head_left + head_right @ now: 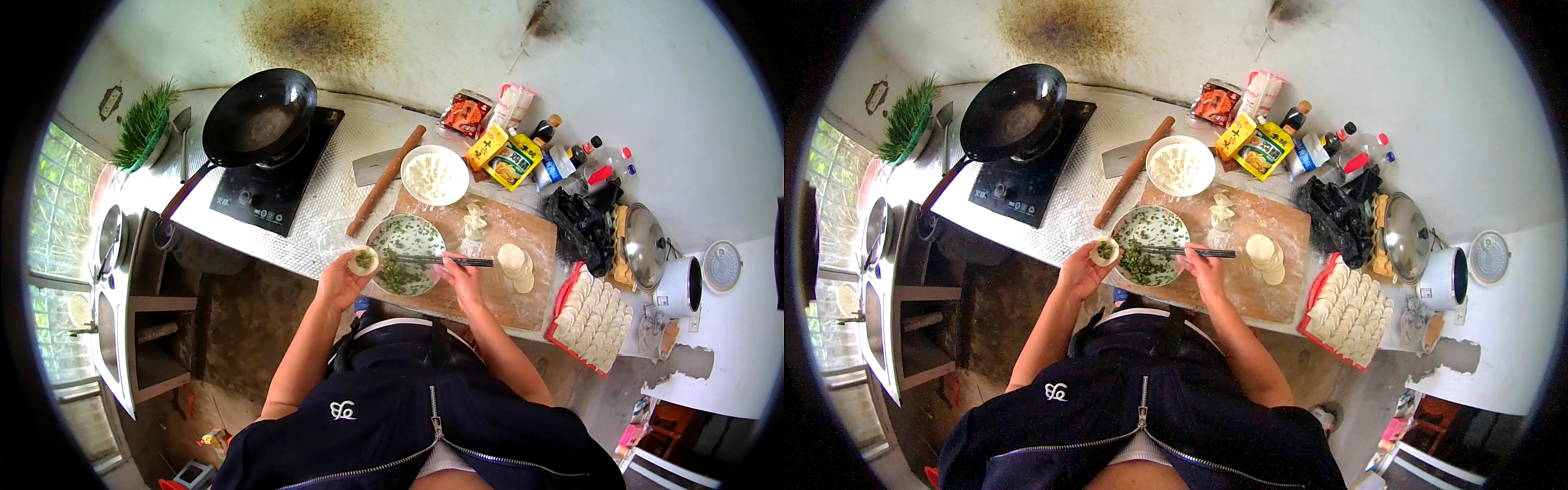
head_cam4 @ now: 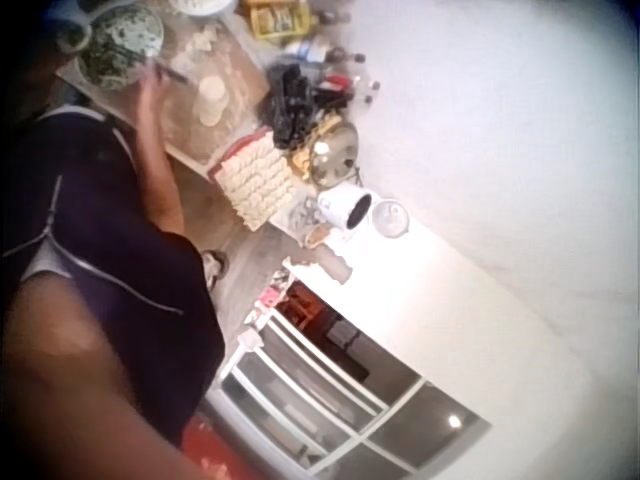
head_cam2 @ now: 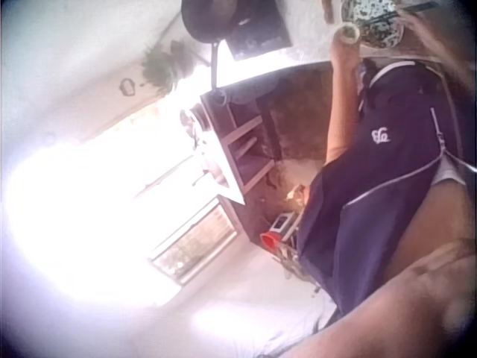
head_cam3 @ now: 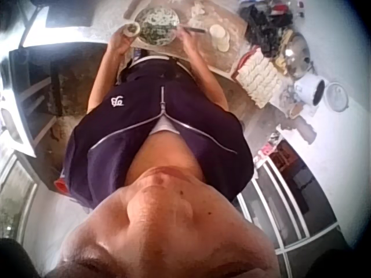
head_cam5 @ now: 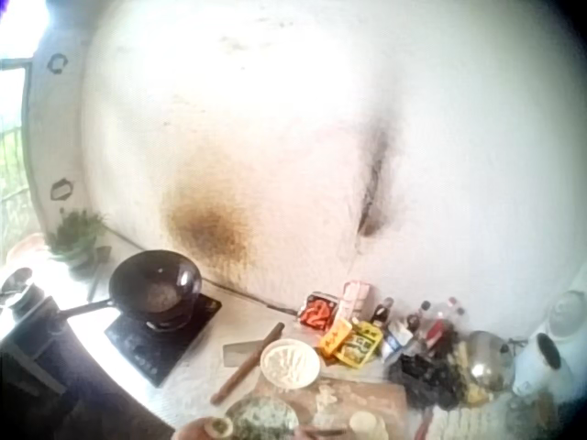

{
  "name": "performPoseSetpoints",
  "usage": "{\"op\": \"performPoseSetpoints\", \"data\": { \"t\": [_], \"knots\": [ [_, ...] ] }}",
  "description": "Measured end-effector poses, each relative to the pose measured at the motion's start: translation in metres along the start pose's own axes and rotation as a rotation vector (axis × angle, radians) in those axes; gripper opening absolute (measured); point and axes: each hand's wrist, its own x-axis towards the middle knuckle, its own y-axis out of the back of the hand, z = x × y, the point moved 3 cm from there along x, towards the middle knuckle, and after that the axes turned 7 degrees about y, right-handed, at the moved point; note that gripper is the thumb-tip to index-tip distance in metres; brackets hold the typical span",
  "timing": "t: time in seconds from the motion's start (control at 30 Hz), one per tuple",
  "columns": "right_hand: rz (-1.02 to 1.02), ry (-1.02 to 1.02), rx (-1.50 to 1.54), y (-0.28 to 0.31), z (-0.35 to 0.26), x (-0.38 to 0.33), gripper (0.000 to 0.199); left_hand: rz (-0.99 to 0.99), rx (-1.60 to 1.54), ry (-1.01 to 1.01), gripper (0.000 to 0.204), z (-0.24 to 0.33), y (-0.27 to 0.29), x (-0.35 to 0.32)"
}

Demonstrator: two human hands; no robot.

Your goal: The person fills and folds dumplings by hand, using chopsticks to place filling onto dough wrappers and pinching the edges to seal them before placing them on a tray.

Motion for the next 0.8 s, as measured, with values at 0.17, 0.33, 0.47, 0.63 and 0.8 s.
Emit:
{"op": "performPoseSetpoints", "data": {
  "t": [0.17, 0.33, 0.47, 0.63, 0.8],
  "knots": [
    [0.036, -0.103, 0.094, -0.008, 0.006, 0.000, 0.025, 0.014, -0.003, -0.012, 0.041, 0.003, 0.001, -0.003],
    [0.043, -0.177, 0.225, -0.009, 0.000, -0.003, 0.024, 0.003, -0.017, -0.018, 0.042, 0.004, 0.007, -0.003],
    [-0.015, -0.175, 0.266, -0.021, -0.023, -0.013, 0.025, 0.018, 0.006, -0.023, 0.042, 0.002, 0.006, -0.005],
    [-0.130, -0.113, 0.198, -0.048, -0.056, -0.031, 0.023, -0.108, -0.026, 0.053, 0.041, -0.003, -0.007, -0.006],
    [-0.217, -0.015, 0.119, -0.057, -0.084, -0.038, 0.022, -0.177, -0.058, 0.107, 0.042, -0.005, -0.023, -0.014]
  ]
}}
